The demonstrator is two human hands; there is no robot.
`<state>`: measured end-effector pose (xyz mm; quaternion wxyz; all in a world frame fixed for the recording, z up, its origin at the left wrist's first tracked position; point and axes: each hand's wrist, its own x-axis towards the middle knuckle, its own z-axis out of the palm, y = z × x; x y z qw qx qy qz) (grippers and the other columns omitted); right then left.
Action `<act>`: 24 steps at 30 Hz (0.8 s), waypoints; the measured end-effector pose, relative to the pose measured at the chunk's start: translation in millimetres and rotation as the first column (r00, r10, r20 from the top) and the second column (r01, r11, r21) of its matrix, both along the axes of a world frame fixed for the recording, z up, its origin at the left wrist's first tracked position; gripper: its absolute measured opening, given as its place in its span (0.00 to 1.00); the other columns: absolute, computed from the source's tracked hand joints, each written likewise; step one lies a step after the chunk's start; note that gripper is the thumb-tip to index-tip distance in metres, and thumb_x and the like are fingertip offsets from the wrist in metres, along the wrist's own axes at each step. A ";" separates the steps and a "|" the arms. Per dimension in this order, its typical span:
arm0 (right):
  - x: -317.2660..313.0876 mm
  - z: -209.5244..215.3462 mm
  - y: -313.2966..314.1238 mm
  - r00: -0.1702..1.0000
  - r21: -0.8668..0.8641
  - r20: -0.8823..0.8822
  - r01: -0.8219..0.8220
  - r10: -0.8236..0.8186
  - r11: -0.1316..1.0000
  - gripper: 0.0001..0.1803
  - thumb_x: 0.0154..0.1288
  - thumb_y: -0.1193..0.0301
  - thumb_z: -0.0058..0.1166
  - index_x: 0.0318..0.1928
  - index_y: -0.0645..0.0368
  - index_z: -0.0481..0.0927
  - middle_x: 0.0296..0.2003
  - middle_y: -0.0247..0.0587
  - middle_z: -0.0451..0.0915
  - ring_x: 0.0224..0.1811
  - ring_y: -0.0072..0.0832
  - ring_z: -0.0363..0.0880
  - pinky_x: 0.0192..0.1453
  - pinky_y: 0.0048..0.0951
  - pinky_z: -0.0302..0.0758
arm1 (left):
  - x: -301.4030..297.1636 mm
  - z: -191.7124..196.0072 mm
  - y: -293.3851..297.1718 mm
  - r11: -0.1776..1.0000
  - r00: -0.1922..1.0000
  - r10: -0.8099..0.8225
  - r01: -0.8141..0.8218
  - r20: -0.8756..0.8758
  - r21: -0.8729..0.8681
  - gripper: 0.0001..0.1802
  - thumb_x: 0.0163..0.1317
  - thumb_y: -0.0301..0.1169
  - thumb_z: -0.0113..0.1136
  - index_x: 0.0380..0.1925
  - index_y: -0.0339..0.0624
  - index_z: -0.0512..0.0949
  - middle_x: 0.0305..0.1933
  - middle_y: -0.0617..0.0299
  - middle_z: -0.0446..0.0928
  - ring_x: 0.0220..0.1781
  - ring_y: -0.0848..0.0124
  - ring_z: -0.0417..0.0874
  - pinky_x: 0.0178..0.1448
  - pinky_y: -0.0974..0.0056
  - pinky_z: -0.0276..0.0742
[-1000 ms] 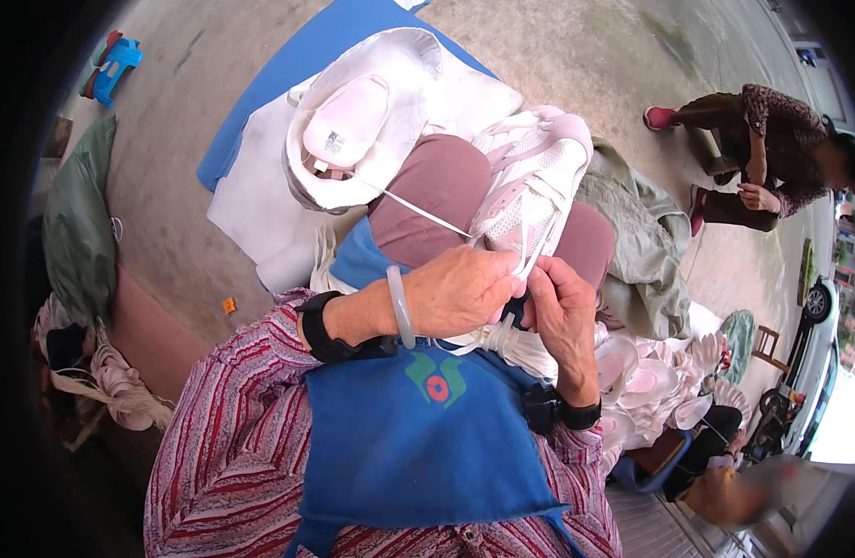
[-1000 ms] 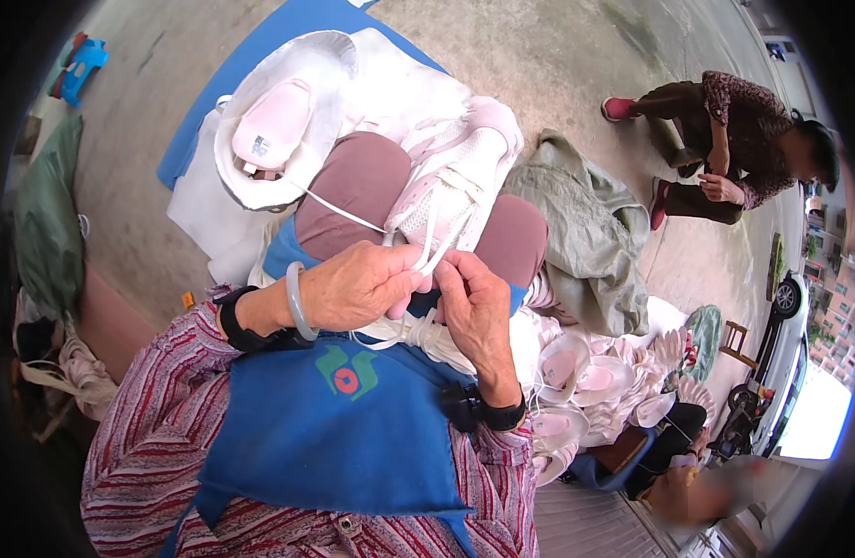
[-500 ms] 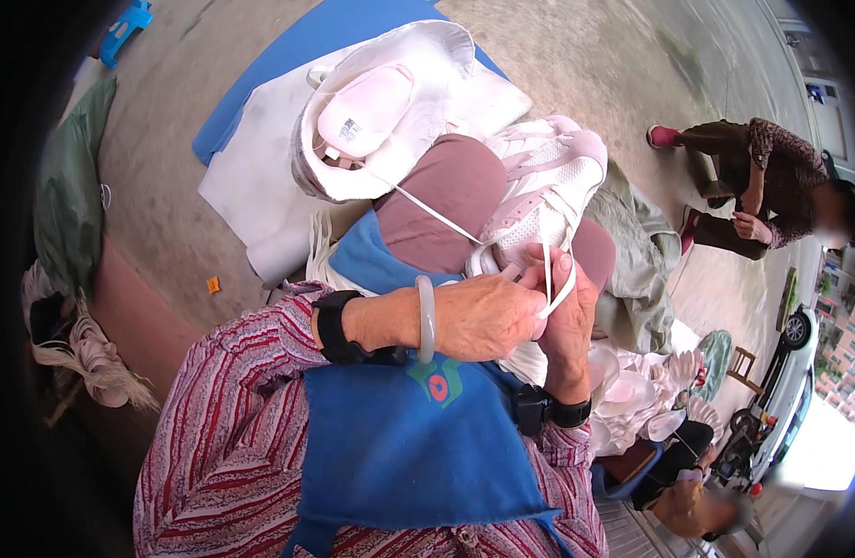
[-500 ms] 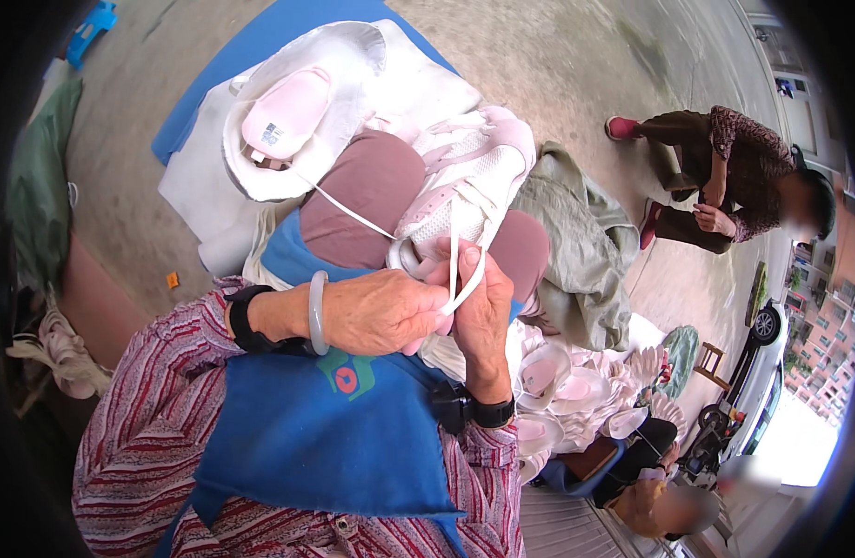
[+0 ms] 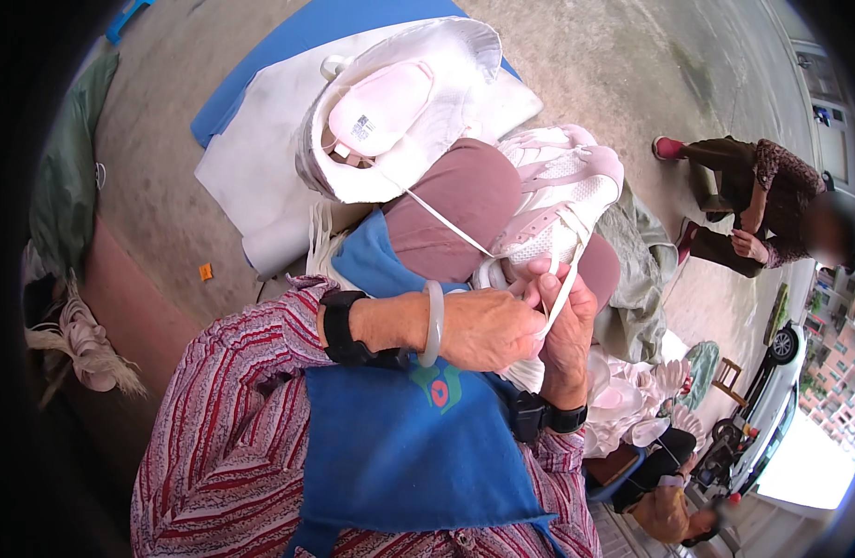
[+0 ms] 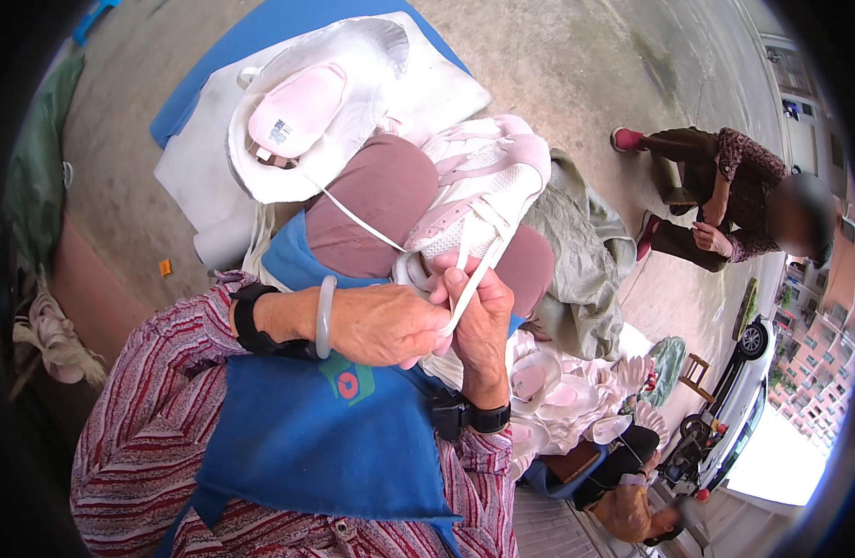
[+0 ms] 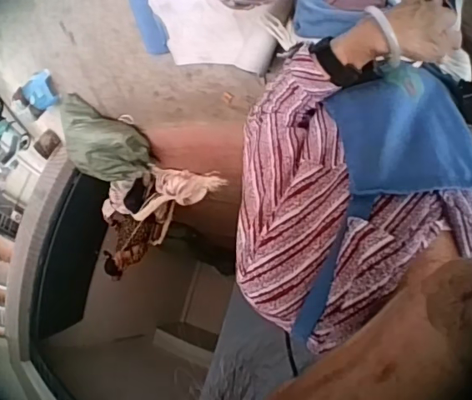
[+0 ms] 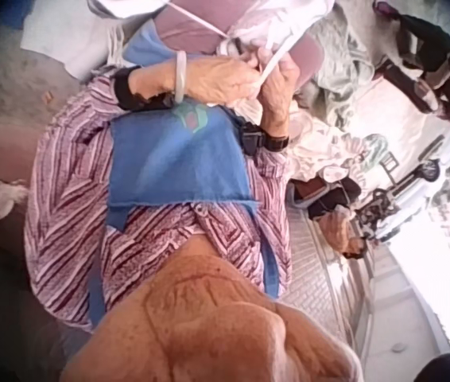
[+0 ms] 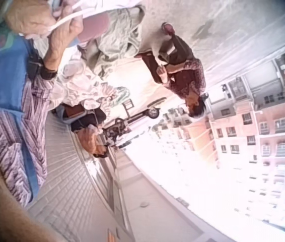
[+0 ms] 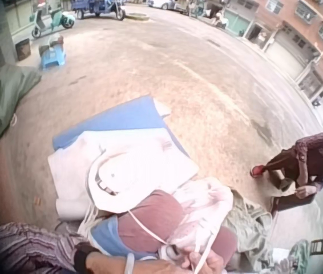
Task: Lacing and prepping new shoes in a manufacturing environment.
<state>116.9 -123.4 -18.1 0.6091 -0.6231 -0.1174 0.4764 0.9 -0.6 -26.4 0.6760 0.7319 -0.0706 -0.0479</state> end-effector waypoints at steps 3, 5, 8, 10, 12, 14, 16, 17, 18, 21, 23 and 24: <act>-1.1 -0.7 2.5 1.000 -0.024 0.017 -0.010 0.010 1.000 0.10 0.71 0.72 0.51 0.47 0.66 0.80 0.25 0.32 0.77 0.25 0.14 0.72 0.28 0.16 0.70 | -1.1 0.6 2.8 0.999 0.997 -0.007 0.003 -0.079 -0.040 0.14 0.69 0.35 0.42 0.33 0.38 0.73 0.21 0.56 0.76 0.26 0.59 0.80 0.34 0.55 0.74; -1.4 -2.1 3.5 0.999 -0.037 0.031 -0.020 0.021 0.999 0.10 0.71 0.72 0.51 0.46 0.66 0.80 0.25 0.32 0.77 0.24 0.14 0.72 0.28 0.16 0.70 | -1.9 -1.7 4.7 1.000 0.999 -0.023 0.024 -0.030 0.006 0.14 0.68 0.35 0.42 0.33 0.37 0.73 0.21 0.56 0.76 0.26 0.58 0.80 0.34 0.54 0.73; -1.5 -5.7 0.5 0.998 -0.048 0.046 -0.028 0.030 0.998 0.10 0.70 0.72 0.52 0.46 0.66 0.80 0.25 0.32 0.77 0.24 0.14 0.72 0.28 0.16 0.70 | -2.8 0.7 5.2 0.999 0.998 -0.042 0.043 -0.044 0.024 0.14 0.68 0.35 0.43 0.32 0.37 0.73 0.21 0.56 0.76 0.25 0.57 0.80 0.34 0.54 0.73; -1.4 -6.9 -0.3 0.999 -0.014 0.030 -0.034 0.034 0.999 0.10 0.70 0.72 0.52 0.46 0.66 0.80 0.25 0.32 0.77 0.24 0.14 0.72 0.28 0.16 0.70 | -3.4 2.5 5.7 0.999 0.993 -0.038 0.036 -0.110 -0.017 0.14 0.68 0.35 0.43 0.32 0.38 0.74 0.21 0.56 0.75 0.25 0.57 0.80 0.34 0.54 0.73; -2.0 -5.4 -0.1 0.999 -0.018 0.024 -0.029 0.029 0.999 0.10 0.70 0.73 0.52 0.47 0.66 0.80 0.25 0.33 0.77 0.25 0.15 0.72 0.28 0.16 0.70 | -3.1 2.1 5.7 0.999 0.997 -0.038 0.038 -0.072 -0.004 0.14 0.68 0.36 0.44 0.32 0.38 0.74 0.21 0.57 0.75 0.25 0.58 0.80 0.33 0.54 0.73; -2.6 -3.8 0.7 0.999 -0.017 0.017 -0.029 0.030 0.999 0.10 0.70 0.73 0.52 0.47 0.66 0.80 0.25 0.33 0.77 0.25 0.15 0.73 0.29 0.16 0.71 | -3.1 2.9 5.9 0.999 0.997 -0.046 0.046 -0.065 -0.007 0.14 0.68 0.36 0.44 0.32 0.38 0.74 0.21 0.57 0.75 0.25 0.57 0.79 0.33 0.54 0.73; -2.7 -2.1 0.2 1.000 0.000 -0.002 -0.025 0.025 1.000 0.10 0.70 0.74 0.51 0.47 0.67 0.79 0.25 0.34 0.77 0.25 0.16 0.73 0.29 0.16 0.71 | -2.4 2.7 6.5 0.998 0.997 -0.056 0.055 -0.053 -0.007 0.14 0.68 0.36 0.44 0.32 0.38 0.74 0.20 0.57 0.75 0.25 0.57 0.79 0.33 0.54 0.73; -2.6 -1.5 -0.3 1.000 0.001 -0.002 -0.029 0.029 1.000 0.10 0.70 0.74 0.51 0.47 0.67 0.79 0.25 0.34 0.77 0.25 0.16 0.73 0.29 0.16 0.71 | -2.9 3.0 5.7 0.999 0.998 -0.052 0.052 -0.046 -0.004 0.13 0.68 0.36 0.44 0.32 0.38 0.74 0.20 0.57 0.75 0.25 0.57 0.79 0.33 0.54 0.73; -2.1 -0.7 -1.5 1.000 -0.002 0.004 -0.029 0.029 1.000 0.10 0.69 0.75 0.51 0.47 0.67 0.79 0.25 0.34 0.77 0.25 0.16 0.74 0.29 0.16 0.72 | -2.8 3.1 5.0 0.999 0.998 -0.051 0.051 -0.036 -0.001 0.13 0.68 0.36 0.45 0.32 0.38 0.74 0.20 0.57 0.75 0.25 0.57 0.79 0.33 0.54 0.73; -4.3 0.6 -1.4 1.000 -0.006 0.008 -0.027 0.027 1.000 0.10 0.69 0.75 0.51 0.47 0.68 0.79 0.24 0.34 0.77 0.25 0.16 0.74 0.29 0.17 0.72 | -3.3 4.4 5.5 0.997 0.992 -0.054 0.048 -0.112 -0.055 0.13 0.67 0.35 0.46 0.31 0.38 0.74 0.21 0.56 0.75 0.25 0.57 0.79 0.32 0.54 0.73; -5.2 1.0 -1.0 1.000 -0.010 0.004 -0.025 0.025 1.000 0.10 0.69 0.75 0.51 0.47 0.67 0.79 0.24 0.34 0.77 0.25 0.16 0.74 0.29 0.16 0.72 | -4.7 2.4 5.7 0.998 0.997 -0.044 0.042 -0.066 -0.036 0.12 0.67 0.35 0.47 0.31 0.38 0.74 0.21 0.56 0.75 0.25 0.56 0.79 0.32 0.54 0.73; -5.1 0.8 -1.1 1.000 -0.017 -0.004 -0.025 0.025 1.000 0.10 0.69 0.75 0.51 0.47 0.67 0.79 0.24 0.34 0.77 0.25 0.16 0.74 0.29 0.16 0.72 | -5.4 0.6 5.9 0.999 0.999 -0.038 0.038 -0.019 -0.015 0.12 0.67 0.35 0.47 0.31 0.38 0.74 0.21 0.56 0.75 0.25 0.56 0.79 0.32 0.54 0.73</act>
